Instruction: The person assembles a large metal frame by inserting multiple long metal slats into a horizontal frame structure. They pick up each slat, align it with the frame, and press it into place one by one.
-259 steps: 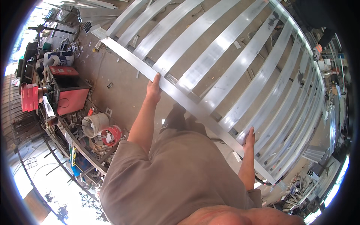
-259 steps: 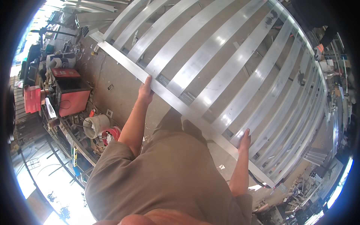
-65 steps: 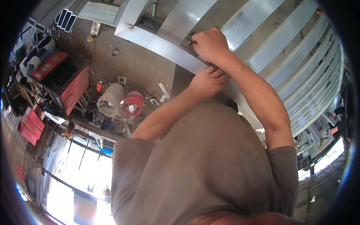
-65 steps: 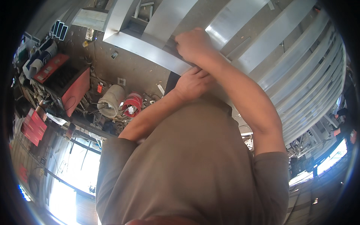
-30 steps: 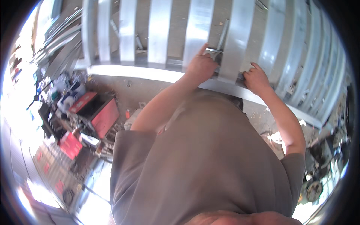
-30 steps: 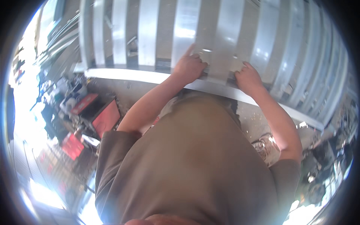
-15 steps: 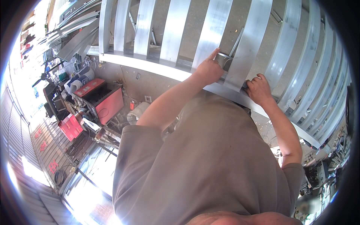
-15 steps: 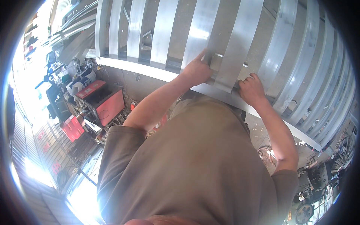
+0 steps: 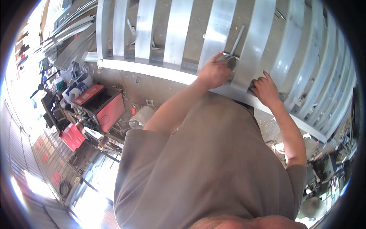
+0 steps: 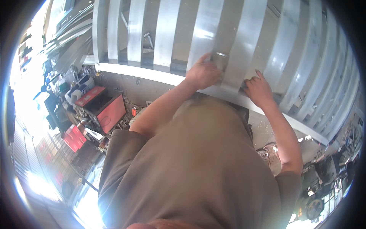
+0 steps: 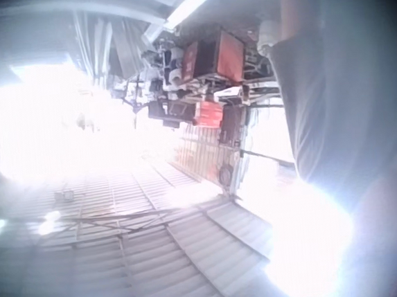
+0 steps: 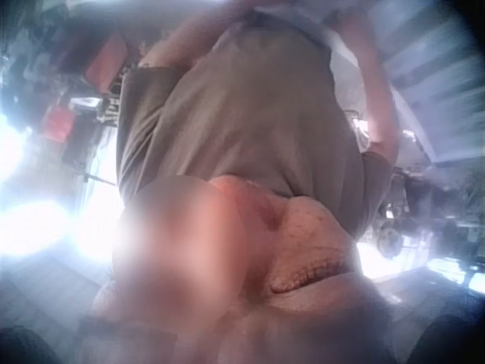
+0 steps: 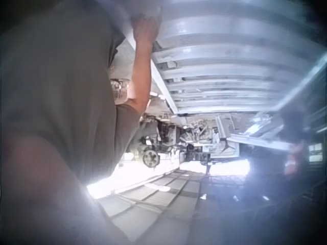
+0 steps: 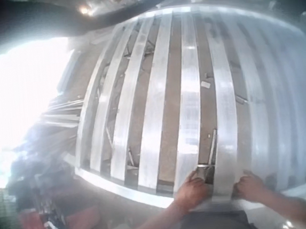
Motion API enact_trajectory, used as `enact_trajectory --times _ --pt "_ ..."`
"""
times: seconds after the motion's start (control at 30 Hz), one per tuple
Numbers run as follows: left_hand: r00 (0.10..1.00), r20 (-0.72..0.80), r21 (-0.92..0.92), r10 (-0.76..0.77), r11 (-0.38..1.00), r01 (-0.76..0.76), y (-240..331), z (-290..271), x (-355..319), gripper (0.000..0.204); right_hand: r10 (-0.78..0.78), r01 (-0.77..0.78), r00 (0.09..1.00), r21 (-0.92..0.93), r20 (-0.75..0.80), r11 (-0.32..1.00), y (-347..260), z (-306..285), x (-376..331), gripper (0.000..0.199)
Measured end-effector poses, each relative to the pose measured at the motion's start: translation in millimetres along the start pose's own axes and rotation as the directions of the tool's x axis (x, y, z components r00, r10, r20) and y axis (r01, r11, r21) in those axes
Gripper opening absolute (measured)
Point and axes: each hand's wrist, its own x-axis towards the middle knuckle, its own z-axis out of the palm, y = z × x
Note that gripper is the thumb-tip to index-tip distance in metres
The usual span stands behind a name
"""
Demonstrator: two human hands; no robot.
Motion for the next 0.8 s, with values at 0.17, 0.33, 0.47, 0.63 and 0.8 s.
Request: enact_trajectory --times 0.17,0.33,0.47,0.63,0.8 --pt "0.99 -0.137 -0.162 -0.036 0.987 0.014 3 6 4 0.025 0.181 -0.177 0.961 0.037 -0.208 0.984 0 18 -15 0.014" --pt "0.979 -0.194 0.003 0.06 0.998 -0.061 25 -10 12 0.035 0.589 -0.596 0.657 0.154 -0.471 0.788 -21 35 -68 0.054" --pt "0.984 -0.173 0.03 0.047 0.999 -0.043 31 -10 12 0.029 0.822 -0.767 0.451 0.319 -0.348 0.556 -23 42 -80 0.065" --pt "0.99 -0.131 0.093 0.045 0.995 -0.033 36 -2 6 0.025 0.879 -0.79 0.449 0.388 -0.162 0.475 -27 35 -88 0.072" --pt "0.984 -0.156 0.124 0.09 0.99 -0.071 41 -3 10 0.024 0.874 -0.771 0.479 0.436 -0.084 0.465 -25 25 -99 0.071"
